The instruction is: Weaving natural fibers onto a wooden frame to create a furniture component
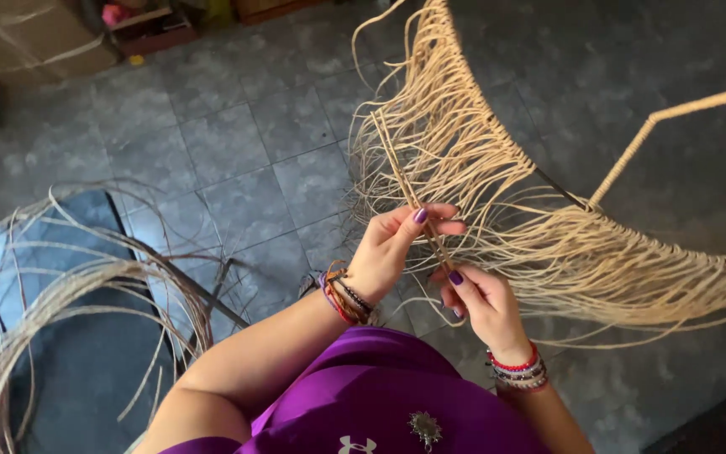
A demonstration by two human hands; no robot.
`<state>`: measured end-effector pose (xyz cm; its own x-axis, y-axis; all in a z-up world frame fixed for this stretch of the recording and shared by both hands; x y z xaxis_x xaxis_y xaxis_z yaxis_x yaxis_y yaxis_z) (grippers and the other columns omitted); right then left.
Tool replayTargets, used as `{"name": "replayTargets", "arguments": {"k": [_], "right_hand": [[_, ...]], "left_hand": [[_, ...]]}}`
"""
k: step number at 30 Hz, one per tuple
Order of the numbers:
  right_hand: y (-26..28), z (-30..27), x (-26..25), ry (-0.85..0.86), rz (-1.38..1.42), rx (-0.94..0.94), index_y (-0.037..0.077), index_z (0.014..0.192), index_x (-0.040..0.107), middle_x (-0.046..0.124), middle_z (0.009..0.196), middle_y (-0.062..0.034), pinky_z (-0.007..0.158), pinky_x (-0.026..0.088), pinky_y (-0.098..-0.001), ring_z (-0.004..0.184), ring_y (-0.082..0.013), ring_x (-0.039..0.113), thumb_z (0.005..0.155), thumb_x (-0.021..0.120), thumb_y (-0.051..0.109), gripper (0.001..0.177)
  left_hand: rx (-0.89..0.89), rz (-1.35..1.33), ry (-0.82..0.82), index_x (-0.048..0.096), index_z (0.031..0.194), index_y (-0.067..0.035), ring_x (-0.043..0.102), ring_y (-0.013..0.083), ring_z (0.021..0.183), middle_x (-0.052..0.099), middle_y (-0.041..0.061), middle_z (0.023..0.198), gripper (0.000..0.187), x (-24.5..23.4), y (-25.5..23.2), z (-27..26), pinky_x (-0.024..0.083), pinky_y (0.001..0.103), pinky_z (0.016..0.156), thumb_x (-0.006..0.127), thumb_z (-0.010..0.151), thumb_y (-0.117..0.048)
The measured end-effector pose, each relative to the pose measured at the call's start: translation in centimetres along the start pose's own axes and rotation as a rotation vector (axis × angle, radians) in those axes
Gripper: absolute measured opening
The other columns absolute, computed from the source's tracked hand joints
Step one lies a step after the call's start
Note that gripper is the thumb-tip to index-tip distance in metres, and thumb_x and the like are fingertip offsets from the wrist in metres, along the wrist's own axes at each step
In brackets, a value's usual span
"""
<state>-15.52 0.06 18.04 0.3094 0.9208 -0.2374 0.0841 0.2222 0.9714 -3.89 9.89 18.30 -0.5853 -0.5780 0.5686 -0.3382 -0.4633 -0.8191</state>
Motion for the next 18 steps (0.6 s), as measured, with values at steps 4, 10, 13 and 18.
{"name": "replayTargets", "arguments": {"k": [4,10,13,18], "right_hand": [[1.7,1.0,0.4,-0.075,0.011,0.008,0.003,0.071,0.070,0.056,0.047,-0.0043,0.039,0.045,-0.0223,0.042,-0.0100,0.051,0.105,0.051,0.018,0.042],[1.3,0.0,-0.9,-0.288,-0.133,0.053,0.001,0.081,0.072,0.062,0.054,-0.0104,0.046,0.051,-0.0272,0.050,-0.0126,0.054,0.100,0.060,0.013,0.026],[1.2,-2.0,-3.3,-0.422,-0.335,0.106,0.001,0.097,0.078,0.071,0.069,-0.0163,0.056,0.055,-0.0335,0.065,-0.0186,0.066,0.094,0.071,0.013,0.014],[2.1,-4.2,-6.0,-0.510,-0.495,0.114,0.004,0.098,0.080,0.077,0.080,-0.0182,0.066,0.057,-0.0356,0.078,-0.0260,0.076,0.089,0.079,0.013,0.013]], "left_hand": [[-0.026,0.040,0.074,0.072,0.117,-0.001,0.067,0.0108,0.100,0.078,0.014,0.101,0.038,0.8,-1.5,1.3,0.044,0.029,0.102,0.051,0.109,-0.030],[0.020,0.030,-0.004,0.074,0.106,0.001,0.070,0.0166,0.094,0.078,0.019,0.096,0.042,-2.2,-2.0,5.4,0.047,0.028,0.096,0.051,0.108,-0.034],[0.085,-0.066,-0.107,0.071,0.107,0.001,0.074,0.0247,0.100,0.077,0.022,0.101,0.040,-6.3,-1.8,8.2,0.053,0.033,0.096,0.050,0.108,-0.033],[-0.033,0.038,-0.092,0.068,0.108,0.004,0.075,0.0334,0.099,0.075,0.027,0.100,0.041,-8.2,-3.3,8.5,0.059,0.044,0.092,0.044,0.111,-0.029]]}}
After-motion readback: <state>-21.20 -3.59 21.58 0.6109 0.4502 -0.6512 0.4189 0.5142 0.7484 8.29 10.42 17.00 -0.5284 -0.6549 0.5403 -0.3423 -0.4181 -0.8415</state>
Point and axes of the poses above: each hand's wrist, its own z-axis towards the middle knuckle, its own x-axis out of the palm, y = z × x, the point moved 7 cm from there along z, towards the middle knuckle
